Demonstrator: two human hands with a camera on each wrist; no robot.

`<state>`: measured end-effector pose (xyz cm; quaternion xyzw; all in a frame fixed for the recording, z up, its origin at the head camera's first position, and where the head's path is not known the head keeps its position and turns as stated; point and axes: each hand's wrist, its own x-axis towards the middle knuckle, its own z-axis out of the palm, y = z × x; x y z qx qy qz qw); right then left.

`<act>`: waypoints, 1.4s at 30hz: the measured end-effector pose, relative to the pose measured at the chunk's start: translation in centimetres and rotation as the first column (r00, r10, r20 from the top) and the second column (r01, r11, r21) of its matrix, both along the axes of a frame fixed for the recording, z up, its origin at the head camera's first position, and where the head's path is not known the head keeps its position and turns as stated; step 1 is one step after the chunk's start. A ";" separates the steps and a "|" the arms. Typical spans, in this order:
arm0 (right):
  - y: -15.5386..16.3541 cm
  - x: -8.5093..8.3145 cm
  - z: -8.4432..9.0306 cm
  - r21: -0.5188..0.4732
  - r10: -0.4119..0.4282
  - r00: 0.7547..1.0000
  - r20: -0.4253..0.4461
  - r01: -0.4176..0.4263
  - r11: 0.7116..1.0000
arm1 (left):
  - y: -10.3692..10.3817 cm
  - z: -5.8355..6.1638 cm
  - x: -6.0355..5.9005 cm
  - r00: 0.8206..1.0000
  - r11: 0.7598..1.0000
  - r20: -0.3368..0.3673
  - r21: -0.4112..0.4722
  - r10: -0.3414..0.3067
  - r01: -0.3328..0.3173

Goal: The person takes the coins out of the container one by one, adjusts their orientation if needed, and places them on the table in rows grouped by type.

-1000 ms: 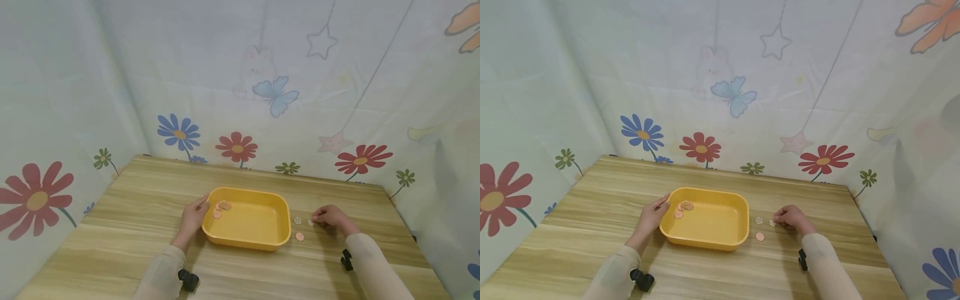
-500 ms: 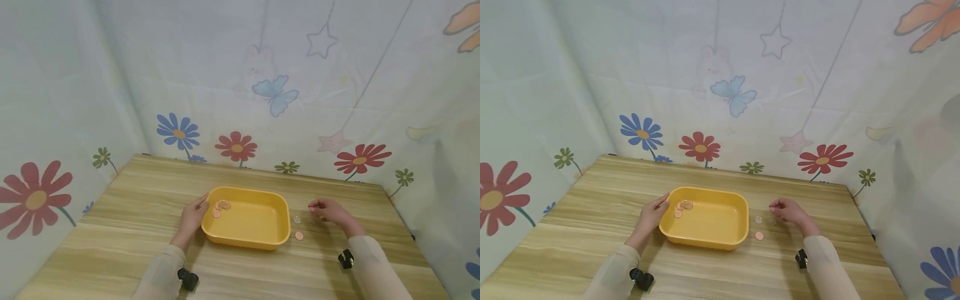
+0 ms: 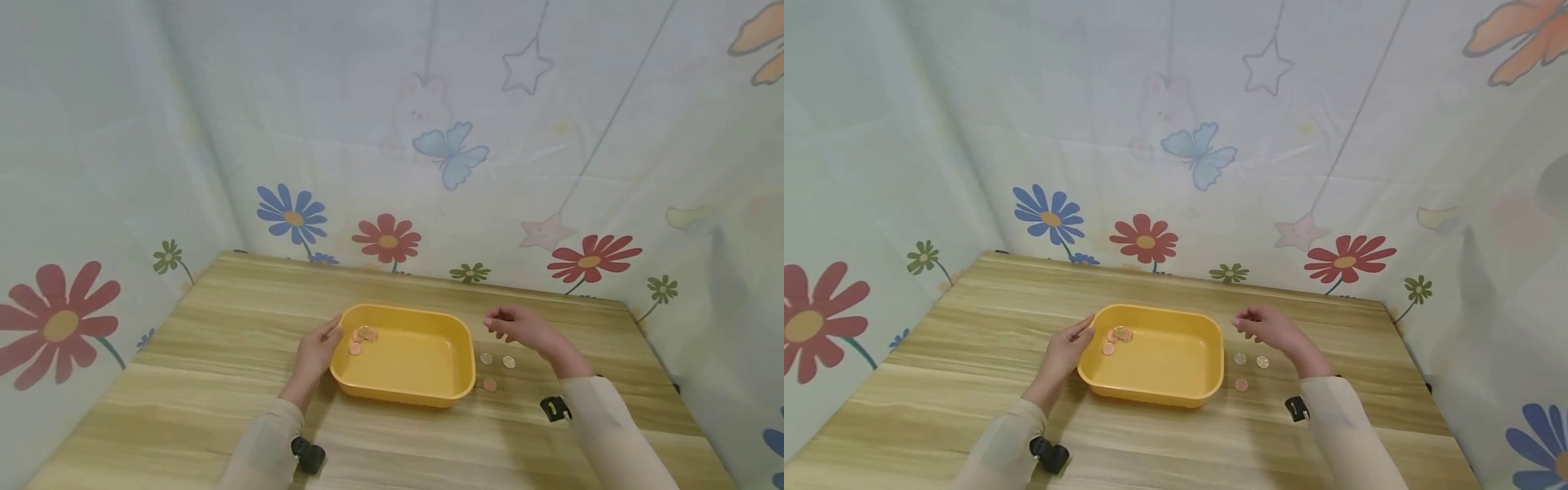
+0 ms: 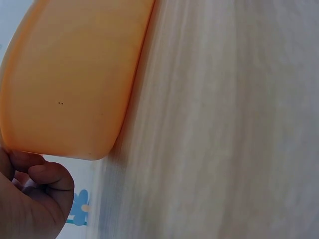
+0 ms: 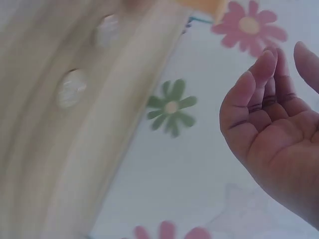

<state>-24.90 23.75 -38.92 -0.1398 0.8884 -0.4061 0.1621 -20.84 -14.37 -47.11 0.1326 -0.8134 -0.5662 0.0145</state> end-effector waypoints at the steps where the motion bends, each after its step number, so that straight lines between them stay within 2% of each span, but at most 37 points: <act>1: -0.4 0.0 0.4 0.003 0.018 1.000 -0.011 -0.018 1.000 | 0.0 0.0 0.0 1.000 1.000 -0.001 -0.001 0.001 -0.001; 5: -2.1 -0.2 1.6 0.022 0.087 0.996 -0.034 -0.086 0.996 | -0.1 0.0 0.0 1.000 1.000 -0.002 -0.001 -0.006 0.006; 15: -6.9 -0.9 3.1 0.040 0.176 0.983 -0.054 -0.174 0.984 | 0.0 0.1 0.0 1.000 1.000 -0.003 0.013 -0.006 0.007; 20: -9.2 -1.4 3.4 0.064 0.187 0.982 -0.037 -0.184 0.981 | -0.1 0.1 -0.1 1.000 1.000 0.002 0.009 -0.011 0.011; 35: -13.4 -2.5 2.3 0.070 0.205 0.978 0.036 -0.207 0.976 | -0.1 -0.1 -0.1 1.000 1.000 -0.001 0.014 -0.001 0.001; 42: -15.5 -2.9 1.0 0.141 0.250 0.968 0.024 -0.251 0.958 | -0.1 -0.1 -0.1 1.000 1.000 -0.002 0.022 0.000 0.000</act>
